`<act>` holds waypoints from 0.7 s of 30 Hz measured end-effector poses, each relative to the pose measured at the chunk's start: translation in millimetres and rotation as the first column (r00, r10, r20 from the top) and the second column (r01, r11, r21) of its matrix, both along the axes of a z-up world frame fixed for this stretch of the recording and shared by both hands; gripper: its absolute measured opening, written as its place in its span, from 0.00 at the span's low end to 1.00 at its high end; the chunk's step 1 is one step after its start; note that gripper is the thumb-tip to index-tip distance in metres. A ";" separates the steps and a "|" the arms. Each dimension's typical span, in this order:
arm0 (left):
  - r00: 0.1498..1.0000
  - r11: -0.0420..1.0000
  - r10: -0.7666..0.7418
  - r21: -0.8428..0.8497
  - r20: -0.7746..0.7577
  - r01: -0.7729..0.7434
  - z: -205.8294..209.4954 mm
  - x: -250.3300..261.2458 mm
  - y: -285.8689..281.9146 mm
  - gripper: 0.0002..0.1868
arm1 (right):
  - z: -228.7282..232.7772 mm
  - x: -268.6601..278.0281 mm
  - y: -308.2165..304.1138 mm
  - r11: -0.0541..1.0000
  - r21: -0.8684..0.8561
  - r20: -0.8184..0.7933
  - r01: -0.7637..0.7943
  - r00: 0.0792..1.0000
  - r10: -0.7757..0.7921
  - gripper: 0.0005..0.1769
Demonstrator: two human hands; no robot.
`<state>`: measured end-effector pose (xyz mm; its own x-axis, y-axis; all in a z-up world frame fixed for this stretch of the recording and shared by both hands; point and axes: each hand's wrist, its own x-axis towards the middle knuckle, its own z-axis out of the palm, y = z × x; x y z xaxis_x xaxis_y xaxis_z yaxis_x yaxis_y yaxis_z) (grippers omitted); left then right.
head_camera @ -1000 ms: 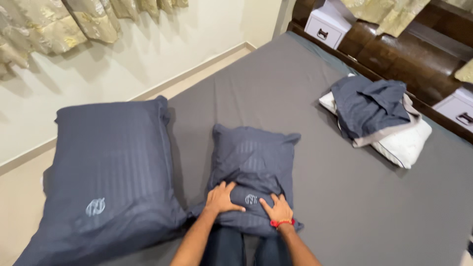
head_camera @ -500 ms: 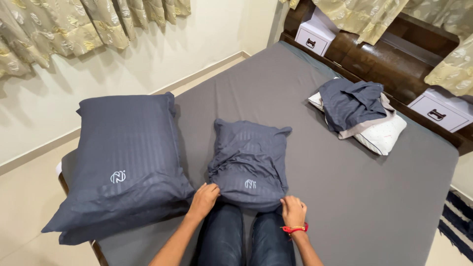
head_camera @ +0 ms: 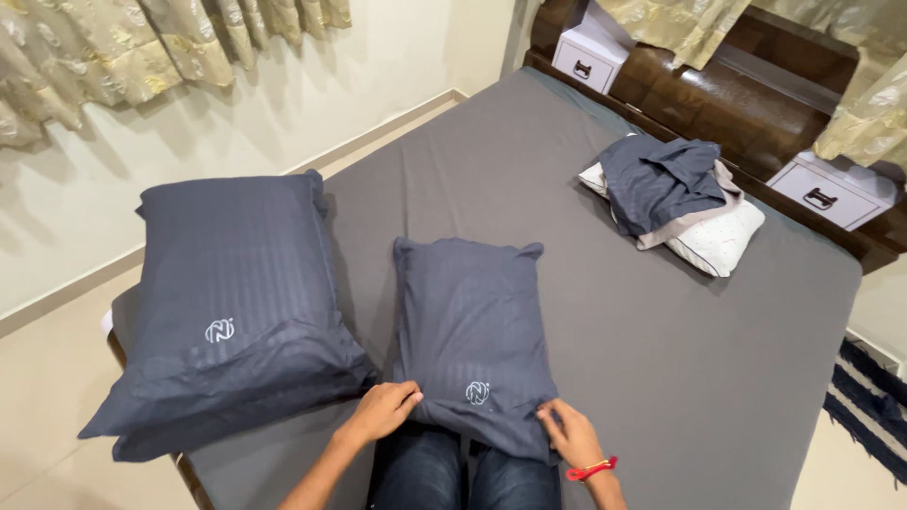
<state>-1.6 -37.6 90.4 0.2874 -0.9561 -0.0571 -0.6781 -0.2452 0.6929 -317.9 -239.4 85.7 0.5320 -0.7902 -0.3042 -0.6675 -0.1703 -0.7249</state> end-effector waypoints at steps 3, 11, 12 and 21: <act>0.995 0.993 0.095 0.076 0.006 -0.095 3.4 -14.6 -2.4 0.16 | -2.3 11.1 8.9 0.913 -0.365 -0.048 -0.180 0.983 0.175 0.27; 0.903 0.960 0.000 -0.254 0.430 0.121 -3.5 -33.1 -6.4 0.05 | -33.9 9.0 7.5 0.791 -0.601 0.319 -0.111 0.874 0.365 0.06; 0.923 0.941 -0.024 -0.304 0.385 0.151 -5.2 -32.9 -4.5 0.06 | -34.1 1.1 6.6 0.833 -0.543 0.391 -0.106 0.846 0.362 0.06; 0.924 0.972 -0.226 0.004 0.308 0.237 -38.7 -44.0 16.2 0.08 | -47.4 2.1 -6.3 0.856 -0.380 0.028 -0.352 0.920 0.391 0.06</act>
<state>-45.5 -21.4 51.6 0.0565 -0.9979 0.0304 -0.8928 -0.0369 0.4489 -315.8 -245.7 38.3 0.8198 -0.5717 0.0338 -0.4295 -0.6528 -0.6240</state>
